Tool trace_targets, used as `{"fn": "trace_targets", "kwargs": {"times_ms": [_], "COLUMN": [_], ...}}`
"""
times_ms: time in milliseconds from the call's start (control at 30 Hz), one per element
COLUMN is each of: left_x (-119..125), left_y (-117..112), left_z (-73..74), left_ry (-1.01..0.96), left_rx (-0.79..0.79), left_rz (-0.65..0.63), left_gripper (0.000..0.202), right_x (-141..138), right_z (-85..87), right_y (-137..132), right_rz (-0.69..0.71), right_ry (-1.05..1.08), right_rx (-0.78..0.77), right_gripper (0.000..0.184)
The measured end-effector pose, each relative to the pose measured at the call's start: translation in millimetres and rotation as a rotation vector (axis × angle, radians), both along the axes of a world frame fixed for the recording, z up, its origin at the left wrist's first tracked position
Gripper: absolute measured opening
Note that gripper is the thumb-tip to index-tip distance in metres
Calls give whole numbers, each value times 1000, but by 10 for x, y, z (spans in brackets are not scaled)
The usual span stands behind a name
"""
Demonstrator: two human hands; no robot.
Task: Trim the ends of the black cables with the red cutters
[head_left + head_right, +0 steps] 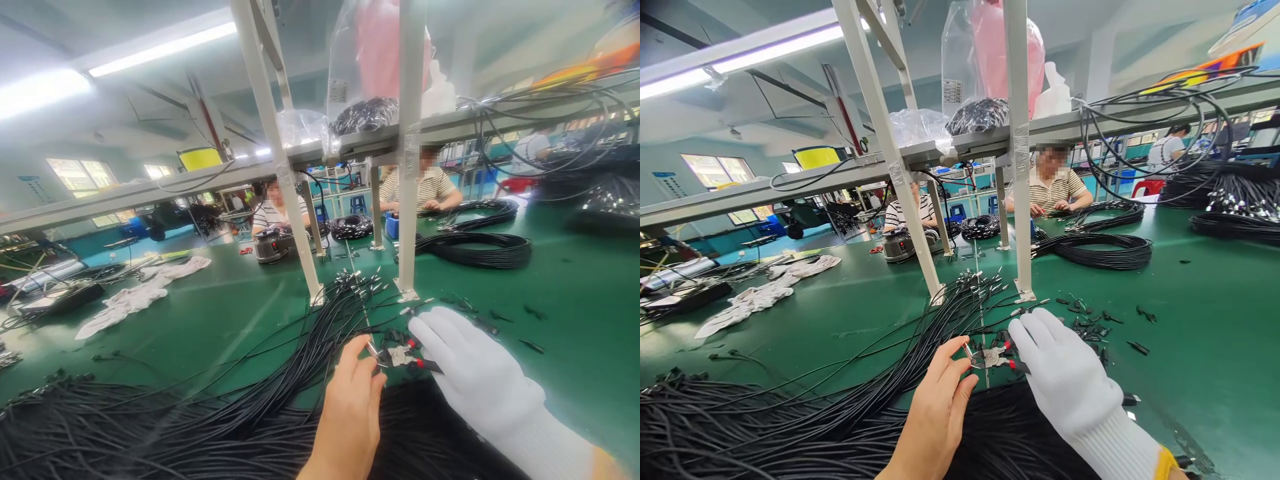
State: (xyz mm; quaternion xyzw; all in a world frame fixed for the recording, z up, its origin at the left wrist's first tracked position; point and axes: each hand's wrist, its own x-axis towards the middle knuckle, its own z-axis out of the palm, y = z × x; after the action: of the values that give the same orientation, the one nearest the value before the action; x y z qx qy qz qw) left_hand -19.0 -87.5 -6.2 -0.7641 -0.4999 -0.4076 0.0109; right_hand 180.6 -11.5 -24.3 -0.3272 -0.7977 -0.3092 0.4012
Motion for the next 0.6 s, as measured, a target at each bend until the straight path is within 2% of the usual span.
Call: {"fn": "trace_targets", "kwargs": {"times_ms": [167,433,600], "left_x": [-6,-14,19], "left_y": [35,2,21], "left_z": [-70,40,-51], "left_ry": [-88,-106,-177], "left_rx": [-18,-148,-116], "left_rz": [11,-8,-1], "left_gripper": [24,20,23], "right_x": [9,-4,-21], "right_z": [36,98,73], "right_y": [-1,-40,-52], "right_rz": [-36,-62,-69], "right_ry": [-53,-50,-64], "right_rx": [12,14,29], "right_gripper": [38,35,35]}}
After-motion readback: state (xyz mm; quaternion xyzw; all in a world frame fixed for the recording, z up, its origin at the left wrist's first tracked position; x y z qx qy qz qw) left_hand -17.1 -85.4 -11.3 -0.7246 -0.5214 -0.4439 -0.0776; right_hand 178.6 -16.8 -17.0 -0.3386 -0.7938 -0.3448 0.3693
